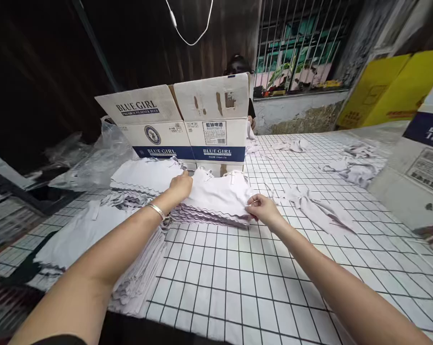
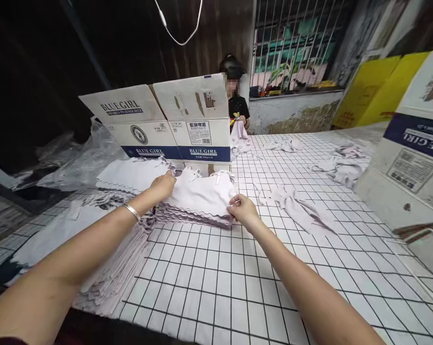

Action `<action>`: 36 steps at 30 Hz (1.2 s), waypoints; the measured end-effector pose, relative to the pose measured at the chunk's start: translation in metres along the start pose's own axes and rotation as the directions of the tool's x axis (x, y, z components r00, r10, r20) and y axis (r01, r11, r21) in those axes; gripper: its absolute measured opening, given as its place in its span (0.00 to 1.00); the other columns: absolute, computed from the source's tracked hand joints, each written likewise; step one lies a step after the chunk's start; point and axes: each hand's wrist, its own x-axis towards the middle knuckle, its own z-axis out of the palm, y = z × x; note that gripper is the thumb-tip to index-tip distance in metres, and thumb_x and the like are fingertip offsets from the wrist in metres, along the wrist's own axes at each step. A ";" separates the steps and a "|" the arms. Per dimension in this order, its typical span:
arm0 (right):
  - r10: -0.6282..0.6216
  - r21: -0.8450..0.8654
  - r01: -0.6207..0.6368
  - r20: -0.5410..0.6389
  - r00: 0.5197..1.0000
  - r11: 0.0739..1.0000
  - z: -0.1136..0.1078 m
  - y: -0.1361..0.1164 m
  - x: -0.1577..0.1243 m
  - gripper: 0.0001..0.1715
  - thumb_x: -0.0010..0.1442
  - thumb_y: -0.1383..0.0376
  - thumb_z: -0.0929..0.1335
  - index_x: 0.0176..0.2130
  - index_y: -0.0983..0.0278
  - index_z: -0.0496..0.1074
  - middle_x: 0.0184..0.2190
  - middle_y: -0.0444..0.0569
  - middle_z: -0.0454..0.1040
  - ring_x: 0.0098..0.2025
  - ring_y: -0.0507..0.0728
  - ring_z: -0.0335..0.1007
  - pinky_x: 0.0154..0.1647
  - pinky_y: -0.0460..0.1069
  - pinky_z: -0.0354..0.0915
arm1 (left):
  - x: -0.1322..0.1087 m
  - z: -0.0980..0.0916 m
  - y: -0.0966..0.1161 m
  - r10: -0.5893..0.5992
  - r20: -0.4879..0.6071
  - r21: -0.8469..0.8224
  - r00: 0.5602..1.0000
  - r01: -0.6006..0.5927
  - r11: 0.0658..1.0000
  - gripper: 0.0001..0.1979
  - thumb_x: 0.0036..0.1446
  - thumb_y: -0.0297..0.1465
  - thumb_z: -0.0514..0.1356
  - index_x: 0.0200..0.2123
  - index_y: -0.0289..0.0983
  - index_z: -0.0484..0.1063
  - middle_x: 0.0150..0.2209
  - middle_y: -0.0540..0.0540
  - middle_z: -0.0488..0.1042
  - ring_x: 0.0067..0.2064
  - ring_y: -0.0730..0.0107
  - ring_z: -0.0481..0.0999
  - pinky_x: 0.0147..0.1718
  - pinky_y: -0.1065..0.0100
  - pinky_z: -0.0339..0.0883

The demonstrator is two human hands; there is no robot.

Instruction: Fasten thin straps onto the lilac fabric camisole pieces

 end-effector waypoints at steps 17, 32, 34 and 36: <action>-0.532 -0.623 0.416 -0.002 0.846 0.663 -0.037 0.038 0.048 0.28 0.63 0.48 0.62 0.56 0.61 0.67 0.58 0.52 0.67 0.59 0.60 0.59 0.59 0.56 0.53 | 0.040 0.079 0.026 0.038 -0.183 -0.209 0.982 -0.077 0.975 0.38 0.61 0.50 0.41 0.68 0.35 0.46 0.69 0.34 0.46 0.68 0.42 0.47 0.61 0.36 0.37; -0.207 -0.602 0.037 -0.216 0.954 0.797 -0.161 0.098 -0.106 0.14 0.59 0.54 0.67 0.31 0.62 0.72 0.30 0.46 0.74 0.32 0.53 0.67 0.33 0.47 0.58 | -0.079 0.082 0.291 0.660 -0.256 -0.592 0.707 -0.654 0.471 0.11 0.61 0.33 0.53 0.42 0.38 0.72 0.42 0.42 0.73 0.46 0.59 0.71 0.46 0.60 0.64; -0.141 -0.554 -0.102 -0.378 0.915 0.826 -0.182 0.099 -0.098 0.16 0.56 0.52 0.69 0.31 0.63 0.71 0.31 0.46 0.74 0.33 0.53 0.67 0.32 0.47 0.58 | -0.078 0.085 0.306 0.566 -0.219 -0.642 0.795 -0.554 0.530 0.14 0.59 0.41 0.55 0.41 0.37 0.72 0.43 0.41 0.72 0.46 0.58 0.71 0.44 0.60 0.64; -0.080 -0.562 -0.147 -0.359 0.930 0.814 -0.193 0.104 -0.087 0.19 0.49 0.52 0.73 0.33 0.62 0.70 0.33 0.46 0.73 0.33 0.54 0.67 0.31 0.47 0.58 | -0.075 0.085 0.316 0.509 -0.158 -0.705 0.846 -0.457 0.542 0.16 0.53 0.42 0.61 0.40 0.38 0.72 0.43 0.41 0.73 0.45 0.56 0.71 0.43 0.60 0.64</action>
